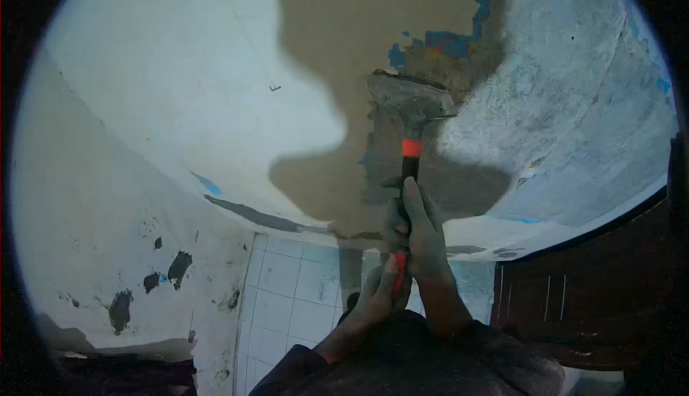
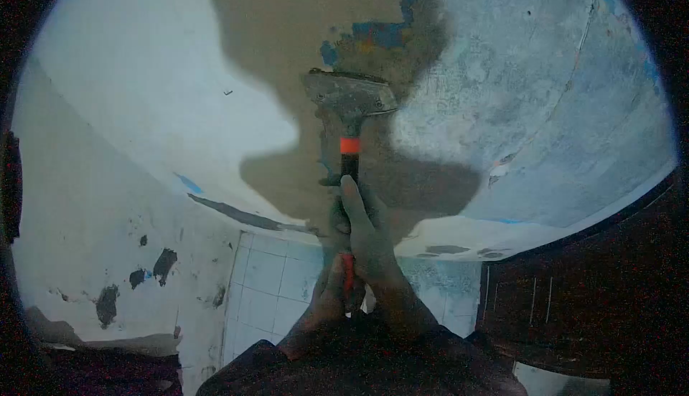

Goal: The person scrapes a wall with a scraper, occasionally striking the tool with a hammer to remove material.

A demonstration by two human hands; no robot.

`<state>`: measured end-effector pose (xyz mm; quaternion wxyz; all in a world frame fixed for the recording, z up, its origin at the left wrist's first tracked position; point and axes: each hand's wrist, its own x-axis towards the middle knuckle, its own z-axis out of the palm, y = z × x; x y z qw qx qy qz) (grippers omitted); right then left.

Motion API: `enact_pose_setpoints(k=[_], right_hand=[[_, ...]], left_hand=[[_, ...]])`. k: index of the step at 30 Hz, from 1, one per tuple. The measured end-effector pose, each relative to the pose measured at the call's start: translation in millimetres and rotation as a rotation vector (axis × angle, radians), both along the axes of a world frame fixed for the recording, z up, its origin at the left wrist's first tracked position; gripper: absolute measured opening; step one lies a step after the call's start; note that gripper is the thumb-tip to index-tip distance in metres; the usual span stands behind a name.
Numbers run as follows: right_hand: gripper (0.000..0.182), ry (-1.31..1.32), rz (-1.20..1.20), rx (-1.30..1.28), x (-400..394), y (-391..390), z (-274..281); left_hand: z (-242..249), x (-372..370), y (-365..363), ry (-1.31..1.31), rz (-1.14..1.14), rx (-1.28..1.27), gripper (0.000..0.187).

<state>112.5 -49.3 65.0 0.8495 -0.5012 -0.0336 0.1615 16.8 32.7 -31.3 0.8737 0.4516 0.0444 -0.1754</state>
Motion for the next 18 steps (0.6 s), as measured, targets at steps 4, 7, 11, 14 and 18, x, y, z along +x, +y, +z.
enact_pose_setpoints(k=[4, 7, 11, 14, 18], right_hand=[[0.038, 0.045, -0.025, -0.024, -6.9, 0.2, -9.4], [0.038, -0.005, -0.008, 0.000, -0.1, 5.1, 6.0], [0.035, -0.006, -0.001, 0.045, -5.6, 4.4, -5.6], [0.032, -0.035, -0.024, 0.043, 3.5, 7.6, -0.6], [0.035, 0.047, -0.034, 0.015, -2.9, 3.2, 8.5]], left_hand=[[19.3, -3.5, -14.2, 0.041, 0.196, 0.167, 0.045], [28.0, -6.0, 2.1, 0.097, -0.012, 0.062, 0.045], [1.8, -11.5, -12.3, -0.120, 0.211, 0.444, 0.043], [-14.6, -10.9, -9.5, -0.133, 0.201, 0.442, 0.048], [5.7, -8.7, -13.9, -0.086, 0.223, 0.499, 0.047]])
